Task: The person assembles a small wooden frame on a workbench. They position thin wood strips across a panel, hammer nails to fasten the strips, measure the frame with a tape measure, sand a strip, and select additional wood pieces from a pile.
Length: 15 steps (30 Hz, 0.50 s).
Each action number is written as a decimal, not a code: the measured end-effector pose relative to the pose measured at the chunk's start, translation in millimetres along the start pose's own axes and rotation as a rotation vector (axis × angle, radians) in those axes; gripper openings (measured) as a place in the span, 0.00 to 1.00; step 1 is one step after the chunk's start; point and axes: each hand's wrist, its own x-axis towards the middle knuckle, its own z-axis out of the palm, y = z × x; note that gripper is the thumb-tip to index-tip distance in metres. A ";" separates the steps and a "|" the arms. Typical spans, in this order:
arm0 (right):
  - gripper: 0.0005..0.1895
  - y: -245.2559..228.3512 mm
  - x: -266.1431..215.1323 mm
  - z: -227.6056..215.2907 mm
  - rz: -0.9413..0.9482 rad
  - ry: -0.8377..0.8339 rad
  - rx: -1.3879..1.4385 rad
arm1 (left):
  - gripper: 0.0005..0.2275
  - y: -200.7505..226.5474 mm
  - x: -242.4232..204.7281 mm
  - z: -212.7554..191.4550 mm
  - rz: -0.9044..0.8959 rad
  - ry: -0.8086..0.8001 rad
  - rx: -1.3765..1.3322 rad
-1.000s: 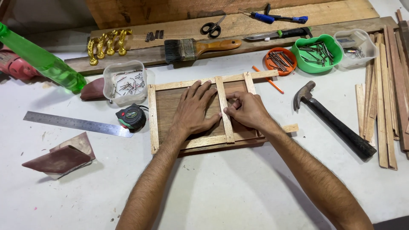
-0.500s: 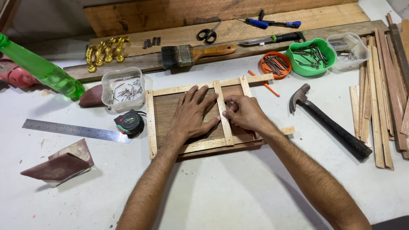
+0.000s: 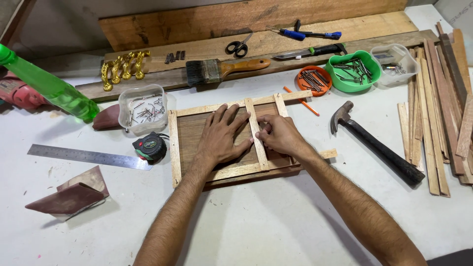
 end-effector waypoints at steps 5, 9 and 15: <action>0.26 -0.3 -1.8 0.1 -0.034 0.006 -0.052 | 0.33 -2.1 2.9 4.4 -0.009 -0.029 0.011; 0.27 -9.2 -2.8 -8.9 -0.050 0.033 -0.077 | 0.34 -12.8 -9.7 1.5 -0.003 0.096 -0.042; 0.30 -57.5 -7.1 -4.4 -0.349 0.117 -0.149 | 0.34 -37.3 -59.9 -57.8 -0.085 0.270 0.071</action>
